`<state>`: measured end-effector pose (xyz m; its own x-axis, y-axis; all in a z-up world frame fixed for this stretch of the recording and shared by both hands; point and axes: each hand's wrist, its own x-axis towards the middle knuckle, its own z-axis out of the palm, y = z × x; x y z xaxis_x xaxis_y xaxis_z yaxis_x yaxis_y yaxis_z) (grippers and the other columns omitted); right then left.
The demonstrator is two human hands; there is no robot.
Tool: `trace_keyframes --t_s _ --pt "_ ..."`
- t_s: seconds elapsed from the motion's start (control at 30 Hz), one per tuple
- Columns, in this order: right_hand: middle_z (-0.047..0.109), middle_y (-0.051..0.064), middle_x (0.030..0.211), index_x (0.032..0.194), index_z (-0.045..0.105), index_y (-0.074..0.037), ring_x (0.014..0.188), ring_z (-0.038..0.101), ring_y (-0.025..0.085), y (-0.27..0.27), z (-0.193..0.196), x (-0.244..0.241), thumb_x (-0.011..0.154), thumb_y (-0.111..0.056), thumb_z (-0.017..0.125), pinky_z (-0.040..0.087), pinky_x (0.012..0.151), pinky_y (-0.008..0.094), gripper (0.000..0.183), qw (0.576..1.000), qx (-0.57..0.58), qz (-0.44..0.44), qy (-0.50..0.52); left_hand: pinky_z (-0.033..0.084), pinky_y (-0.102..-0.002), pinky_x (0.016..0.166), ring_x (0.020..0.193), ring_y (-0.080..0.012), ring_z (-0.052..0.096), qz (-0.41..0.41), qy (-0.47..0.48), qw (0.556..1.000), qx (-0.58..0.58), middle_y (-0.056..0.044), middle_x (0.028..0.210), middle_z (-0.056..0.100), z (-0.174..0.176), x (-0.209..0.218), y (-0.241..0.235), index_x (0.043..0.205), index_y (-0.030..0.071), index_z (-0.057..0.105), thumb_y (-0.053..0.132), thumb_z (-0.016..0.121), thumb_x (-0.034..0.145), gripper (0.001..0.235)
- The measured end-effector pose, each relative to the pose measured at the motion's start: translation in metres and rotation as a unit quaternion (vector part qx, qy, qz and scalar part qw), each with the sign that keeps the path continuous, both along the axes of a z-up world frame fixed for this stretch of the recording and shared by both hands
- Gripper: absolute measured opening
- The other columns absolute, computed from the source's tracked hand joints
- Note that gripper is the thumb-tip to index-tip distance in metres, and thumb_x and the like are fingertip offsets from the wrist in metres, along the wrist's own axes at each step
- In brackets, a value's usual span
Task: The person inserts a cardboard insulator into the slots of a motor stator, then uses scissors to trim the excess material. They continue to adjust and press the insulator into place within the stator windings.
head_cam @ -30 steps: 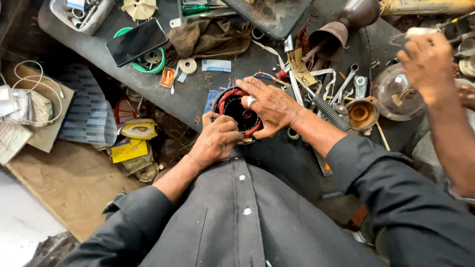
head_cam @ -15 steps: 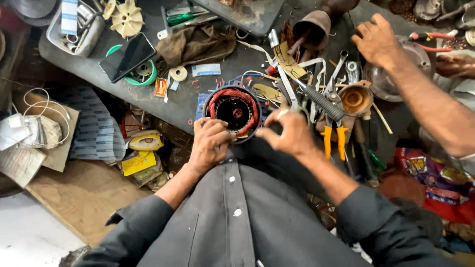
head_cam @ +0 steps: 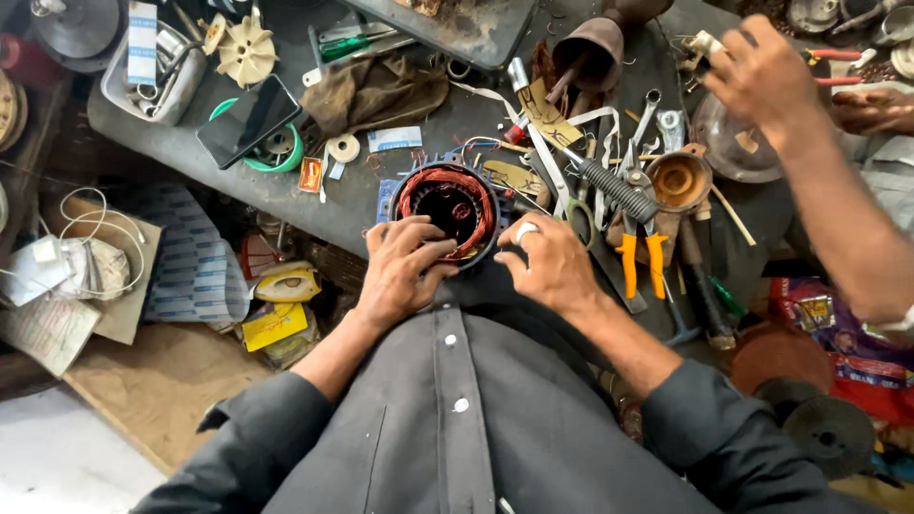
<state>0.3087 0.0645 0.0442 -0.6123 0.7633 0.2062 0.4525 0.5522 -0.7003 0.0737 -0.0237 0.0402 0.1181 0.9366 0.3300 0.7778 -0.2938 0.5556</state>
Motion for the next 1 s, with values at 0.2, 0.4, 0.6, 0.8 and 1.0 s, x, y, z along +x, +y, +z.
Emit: trace_keyframes --t_s 0.2,0.4,0.6,0.8,1.0 --pt "0.068 0.009 0.089 0.087 0.069 -0.004 0.084 0.069 0.030 -0.033 0.005 -0.017 0.079 -0.008 0.082 0.055 0.074 0.040 0.016 0.999 -0.019 -0.029 0.023 0.038 -0.046 0.104 0.121 -0.0316 0.055 0.083 -0.010 0.997 0.005 -0.010 0.120 0.061 0.010 -0.027 -0.022 0.120 0.013 0.071 0.026 0.086 0.076 0.047" --pt "0.067 0.011 0.092 0.097 0.070 -0.002 0.084 0.068 0.030 -0.051 0.006 -0.045 0.082 -0.002 0.082 0.055 0.072 0.038 0.019 0.996 0.061 -0.043 0.055 0.040 -0.045 0.102 0.119 -0.0289 0.059 0.047 -0.020 0.999 0.019 -0.005 0.115 0.063 0.004 -0.049 -0.015 0.114 0.018 0.074 0.016 0.084 0.079 0.036" --pt "0.066 0.013 0.096 0.111 0.072 0.003 0.083 0.066 0.030 -0.054 0.010 -0.076 0.081 0.004 0.080 0.054 0.072 0.039 0.031 0.994 0.090 -0.064 -0.001 0.040 -0.046 0.100 0.118 -0.0255 0.059 -0.067 -0.053 0.996 0.016 -0.002 0.116 0.063 -0.012 -0.057 0.001 0.111 0.021 0.074 0.012 0.079 0.074 0.038" --pt "0.068 0.014 0.097 0.101 0.073 0.005 0.088 0.068 0.033 -0.043 0.016 -0.087 0.076 0.014 0.073 0.057 0.077 0.041 0.026 0.993 0.059 -0.079 -0.059 0.036 -0.046 0.094 0.112 -0.0226 0.057 -0.125 -0.110 0.985 -0.045 0.003 0.115 0.063 -0.031 -0.071 0.014 0.111 0.023 0.075 0.017 0.074 0.072 0.039" --pt "0.068 0.012 0.094 0.096 0.074 0.006 0.087 0.068 0.031 -0.037 0.011 -0.088 0.070 0.011 0.071 0.057 0.079 0.045 0.026 0.994 0.003 -0.076 -0.077 0.035 -0.045 0.090 0.113 -0.0216 0.054 -0.214 -0.114 0.969 -0.041 0.005 0.121 0.062 -0.047 -0.084 0.022 0.117 0.019 0.075 0.026 0.074 0.078 0.040"
